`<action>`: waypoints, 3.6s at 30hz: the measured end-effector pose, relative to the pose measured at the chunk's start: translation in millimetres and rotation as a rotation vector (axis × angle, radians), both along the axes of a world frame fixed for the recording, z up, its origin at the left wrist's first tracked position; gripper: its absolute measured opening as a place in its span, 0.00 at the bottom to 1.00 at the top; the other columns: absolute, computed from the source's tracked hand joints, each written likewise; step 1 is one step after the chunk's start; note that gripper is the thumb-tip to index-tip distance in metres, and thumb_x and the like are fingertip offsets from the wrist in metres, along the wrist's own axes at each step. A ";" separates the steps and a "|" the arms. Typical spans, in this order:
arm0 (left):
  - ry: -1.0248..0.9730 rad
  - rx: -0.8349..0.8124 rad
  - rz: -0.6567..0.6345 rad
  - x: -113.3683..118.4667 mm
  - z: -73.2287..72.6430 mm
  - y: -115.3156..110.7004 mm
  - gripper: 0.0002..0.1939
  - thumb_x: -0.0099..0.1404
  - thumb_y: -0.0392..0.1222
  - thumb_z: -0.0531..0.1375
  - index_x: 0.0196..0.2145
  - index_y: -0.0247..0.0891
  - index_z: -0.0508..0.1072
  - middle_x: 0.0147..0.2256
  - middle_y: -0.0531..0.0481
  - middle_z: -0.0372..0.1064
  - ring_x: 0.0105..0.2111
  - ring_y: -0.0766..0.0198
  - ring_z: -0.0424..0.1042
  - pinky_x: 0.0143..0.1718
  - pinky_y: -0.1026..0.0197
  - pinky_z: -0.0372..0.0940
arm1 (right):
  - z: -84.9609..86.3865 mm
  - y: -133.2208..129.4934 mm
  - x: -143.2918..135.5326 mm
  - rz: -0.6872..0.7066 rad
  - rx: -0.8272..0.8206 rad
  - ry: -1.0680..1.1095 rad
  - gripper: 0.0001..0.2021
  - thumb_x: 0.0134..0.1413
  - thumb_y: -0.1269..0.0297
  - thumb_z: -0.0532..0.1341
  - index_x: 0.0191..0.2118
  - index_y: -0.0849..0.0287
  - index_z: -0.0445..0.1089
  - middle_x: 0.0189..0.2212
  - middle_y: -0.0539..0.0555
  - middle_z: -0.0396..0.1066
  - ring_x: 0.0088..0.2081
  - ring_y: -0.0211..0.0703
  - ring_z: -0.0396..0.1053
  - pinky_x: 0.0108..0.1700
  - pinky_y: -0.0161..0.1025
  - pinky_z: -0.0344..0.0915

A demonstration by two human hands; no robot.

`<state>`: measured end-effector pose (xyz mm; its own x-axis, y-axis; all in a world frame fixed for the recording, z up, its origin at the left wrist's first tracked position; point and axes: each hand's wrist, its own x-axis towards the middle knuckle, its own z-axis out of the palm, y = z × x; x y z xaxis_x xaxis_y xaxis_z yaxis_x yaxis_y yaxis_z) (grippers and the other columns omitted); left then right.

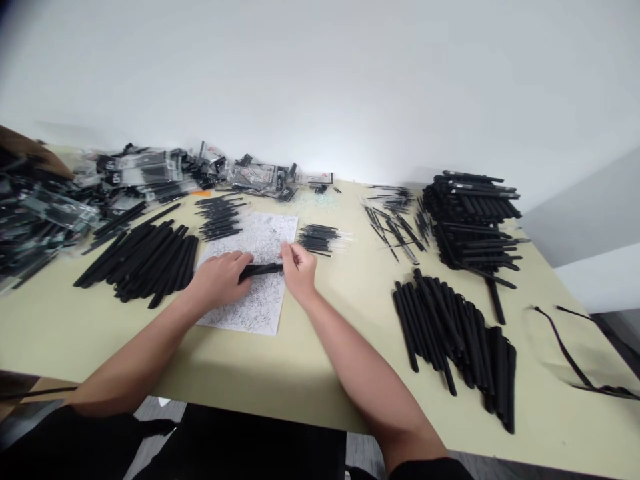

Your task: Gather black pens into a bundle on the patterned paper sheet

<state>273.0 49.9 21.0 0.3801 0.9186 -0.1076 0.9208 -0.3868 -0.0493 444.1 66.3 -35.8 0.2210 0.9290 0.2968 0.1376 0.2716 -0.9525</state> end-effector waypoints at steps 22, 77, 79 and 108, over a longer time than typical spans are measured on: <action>0.055 -0.281 0.808 -104.3 15.3 30.3 0.64 0.51 0.68 0.61 0.69 0.33 0.30 0.69 0.34 0.20 0.67 0.32 0.26 0.55 0.21 0.44 | -2.4 -11.7 -5.0 0.448 0.261 -1.027 0.29 0.51 0.43 0.62 0.53 0.56 0.68 0.52 0.58 0.69 0.49 0.52 0.62 0.50 0.50 0.47; -0.094 -0.018 0.093 -68.4 -4.8 45.7 0.15 0.62 0.34 0.50 0.39 0.40 0.76 0.42 0.44 0.75 0.45 0.54 0.72 0.44 0.55 0.59 | -7.6 -6.2 -5.6 0.508 0.290 -0.896 0.12 0.57 0.57 0.60 0.42 0.58 0.72 0.45 0.57 0.73 0.44 0.47 0.66 0.48 0.45 0.59; -0.101 0.048 0.103 -66.2 -7.8 46.7 0.17 0.63 0.34 0.49 0.41 0.38 0.76 0.43 0.42 0.74 0.45 0.52 0.72 0.43 0.54 0.60 | -7.5 -6.2 -5.4 0.511 0.286 -0.902 0.12 0.57 0.57 0.60 0.43 0.58 0.72 0.45 0.57 0.73 0.44 0.47 0.66 0.48 0.46 0.58; -0.066 0.306 0.352 -55.3 -23.4 54.5 0.19 0.63 0.34 0.45 0.38 0.37 0.76 0.39 0.37 0.74 0.42 0.47 0.71 0.42 0.47 0.51 | -7.5 -6.7 -5.6 0.498 0.290 -0.870 0.11 0.56 0.58 0.60 0.42 0.57 0.72 0.45 0.56 0.73 0.44 0.48 0.67 0.48 0.45 0.59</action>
<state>217.7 104.4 -2.4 0.0364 0.9787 0.2019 0.9984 -0.0270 -0.0490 438.6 59.6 -43.2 -0.5648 0.7238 0.3964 0.5546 0.6887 -0.4671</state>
